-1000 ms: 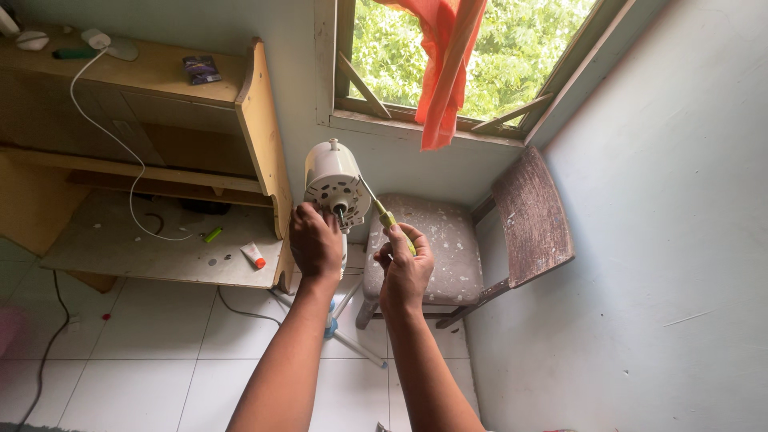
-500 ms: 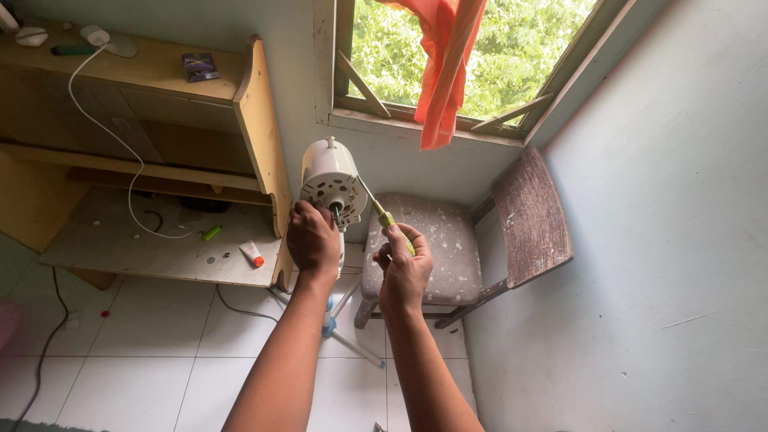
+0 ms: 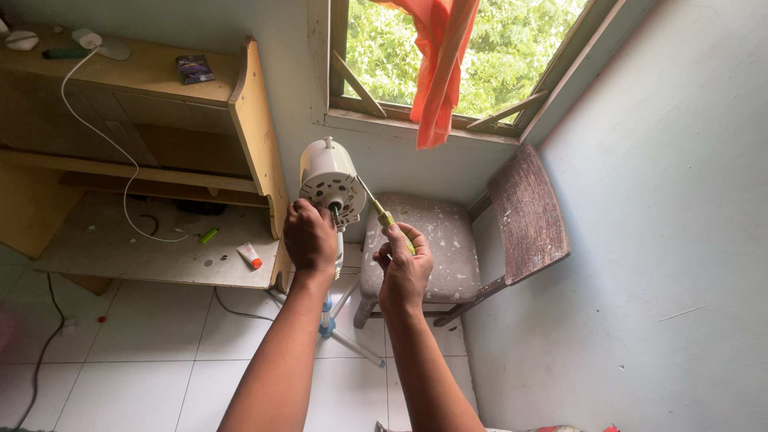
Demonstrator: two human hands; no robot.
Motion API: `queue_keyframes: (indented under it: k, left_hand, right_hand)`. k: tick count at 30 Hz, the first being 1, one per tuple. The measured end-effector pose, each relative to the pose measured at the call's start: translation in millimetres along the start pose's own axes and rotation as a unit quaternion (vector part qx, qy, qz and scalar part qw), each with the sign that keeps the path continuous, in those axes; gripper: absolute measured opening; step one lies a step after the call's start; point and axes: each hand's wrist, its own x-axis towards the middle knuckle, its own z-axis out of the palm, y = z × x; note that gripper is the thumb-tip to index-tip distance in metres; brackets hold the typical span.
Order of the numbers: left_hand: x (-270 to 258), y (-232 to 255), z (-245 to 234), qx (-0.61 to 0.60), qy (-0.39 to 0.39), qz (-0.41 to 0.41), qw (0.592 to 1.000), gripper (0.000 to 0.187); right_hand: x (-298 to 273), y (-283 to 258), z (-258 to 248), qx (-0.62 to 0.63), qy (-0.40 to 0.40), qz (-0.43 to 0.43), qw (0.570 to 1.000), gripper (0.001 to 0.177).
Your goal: The person uses a screwdriver to repeatedly tighten and loosen screws on the rear motor housing of a standing electric fan. The fan remains assembled on its stand throughout the clip, and no parts are removed or reattached.
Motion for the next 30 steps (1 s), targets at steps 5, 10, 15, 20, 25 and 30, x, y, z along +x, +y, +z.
queue_keyframes:
  k: [5, 10, 15, 20, 25, 30]
  left_hand:
    - [1, 1, -3, 0.017, -0.008, 0.011, 1.0, 0.026]
    - [0, 4, -10, 0.034, -0.042, 0.012, 0.998, 0.029]
    - [-1, 1, -14, 0.018, -0.019, 0.033, 0.999, 0.03]
    - [-1, -3, -15, 0.029, -0.003, 0.034, 0.999, 0.021]
    - [3, -2, -18, 0.054, -0.02, 0.039, 0.998, 0.022]
    - [1, -4, -18, 0.031, -0.022, 0.016, 0.999, 0.023]
  right_hand:
    - [-3, -1, 0, -0.01, 0.001, -0.003, 1.0, 0.027]
    - [-6, -1, -1, -0.022, 0.001, -0.004, 1.0, 0.026]
    - [-9, 2, -2, -0.012, 0.01, 0.007, 1.0, 0.025]
    - [-14, 5, -7, -0.009, 0.017, 0.01, 1.0, 0.024]
    - [-22, 8, -11, -0.014, 0.047, 0.022, 0.999, 0.022]
    - [-33, 14, -15, -0.022, 0.072, 0.025, 0.997, 0.02]
